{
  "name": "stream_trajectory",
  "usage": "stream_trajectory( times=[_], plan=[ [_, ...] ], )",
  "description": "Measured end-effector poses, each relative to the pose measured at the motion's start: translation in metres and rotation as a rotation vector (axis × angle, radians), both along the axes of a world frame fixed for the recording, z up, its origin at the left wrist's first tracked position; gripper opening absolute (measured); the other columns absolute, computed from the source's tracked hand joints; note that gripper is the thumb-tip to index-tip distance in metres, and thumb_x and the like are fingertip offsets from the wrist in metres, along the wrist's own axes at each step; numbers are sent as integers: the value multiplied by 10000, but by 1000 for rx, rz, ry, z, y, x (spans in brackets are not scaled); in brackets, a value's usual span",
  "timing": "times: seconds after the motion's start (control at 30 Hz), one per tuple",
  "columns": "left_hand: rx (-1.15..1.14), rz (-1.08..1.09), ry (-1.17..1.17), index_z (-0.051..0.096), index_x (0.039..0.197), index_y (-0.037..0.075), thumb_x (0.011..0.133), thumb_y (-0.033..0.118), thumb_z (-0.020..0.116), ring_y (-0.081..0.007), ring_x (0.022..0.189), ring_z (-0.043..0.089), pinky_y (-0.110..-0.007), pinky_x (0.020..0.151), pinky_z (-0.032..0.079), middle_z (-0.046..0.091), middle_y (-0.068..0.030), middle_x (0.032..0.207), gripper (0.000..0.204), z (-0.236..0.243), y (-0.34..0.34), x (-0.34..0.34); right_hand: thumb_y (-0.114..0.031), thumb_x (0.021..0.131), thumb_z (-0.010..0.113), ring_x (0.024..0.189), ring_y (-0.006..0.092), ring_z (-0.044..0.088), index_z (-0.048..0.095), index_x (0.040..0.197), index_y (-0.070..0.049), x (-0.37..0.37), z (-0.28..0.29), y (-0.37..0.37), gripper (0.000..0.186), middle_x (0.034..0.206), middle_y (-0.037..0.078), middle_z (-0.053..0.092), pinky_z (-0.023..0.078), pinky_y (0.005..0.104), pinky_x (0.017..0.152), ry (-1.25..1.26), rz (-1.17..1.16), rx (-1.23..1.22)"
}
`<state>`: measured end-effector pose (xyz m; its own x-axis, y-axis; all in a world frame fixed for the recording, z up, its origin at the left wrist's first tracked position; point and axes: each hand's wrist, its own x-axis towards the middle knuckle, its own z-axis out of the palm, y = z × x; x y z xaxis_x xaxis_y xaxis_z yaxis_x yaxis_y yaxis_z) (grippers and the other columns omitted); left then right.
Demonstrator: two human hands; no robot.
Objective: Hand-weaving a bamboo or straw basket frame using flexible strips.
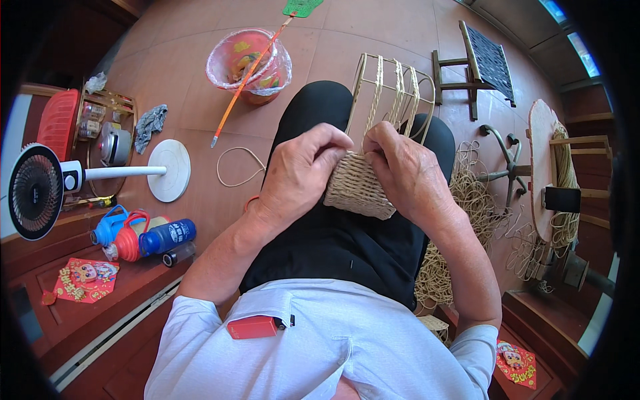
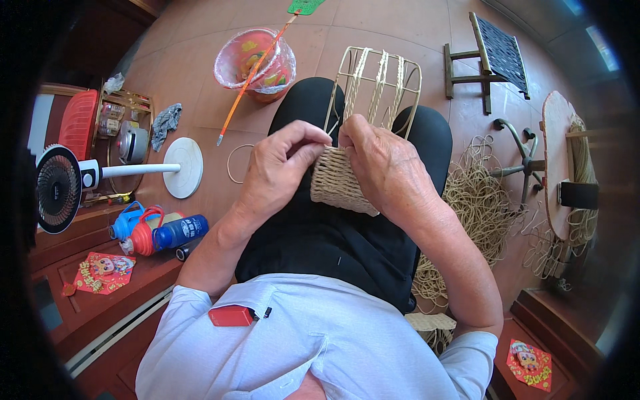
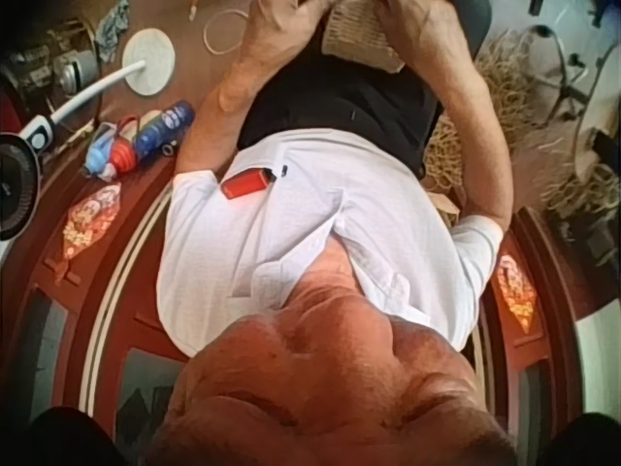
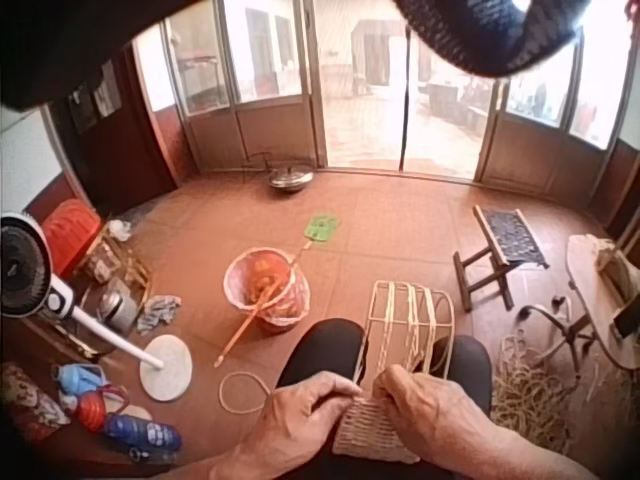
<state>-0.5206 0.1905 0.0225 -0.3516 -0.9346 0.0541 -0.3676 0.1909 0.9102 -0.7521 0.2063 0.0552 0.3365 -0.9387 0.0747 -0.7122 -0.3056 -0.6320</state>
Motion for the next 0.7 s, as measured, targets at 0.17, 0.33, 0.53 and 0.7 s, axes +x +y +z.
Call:
stream_trajectory(
  times=[0.17,0.33,0.53,0.7],
  plan=[
    [210,24,221,683,1335,11,1133,68,749,-81,964,727,-288,854,613,771,-34,1077,221,-8,-8,2,-55,1139,644,1003,474,769,563,1195,-41,0,-2,-1,100,991,239,738,602,563,880,-5,7,-24],
    [439,18,279,631,1362,-20,1091,61,775,-85,860,714,-307,794,620,780,-81,1038,317,-3,-17,5,-33,1105,682,989,450,778,559,1181,-40,3,-8,2,144,1008,215,735,618,546,862,-7,1,-106],
    [415,-65,151,642,1350,-30,1072,85,777,-100,866,736,-316,794,622,804,-89,1011,330,7,-28,9,2,1050,765,868,407,777,589,1153,-58,8,-20,6,213,943,168,717,612,485,760,33,-52,-262],
    [368,-50,124,617,1414,-28,1084,54,793,-65,813,678,-260,694,559,795,-75,1033,383,5,-27,3,8,1033,789,865,395,771,603,1130,-56,12,-26,11,219,937,163,710,611,479,771,35,-94,-297]
  ],
)
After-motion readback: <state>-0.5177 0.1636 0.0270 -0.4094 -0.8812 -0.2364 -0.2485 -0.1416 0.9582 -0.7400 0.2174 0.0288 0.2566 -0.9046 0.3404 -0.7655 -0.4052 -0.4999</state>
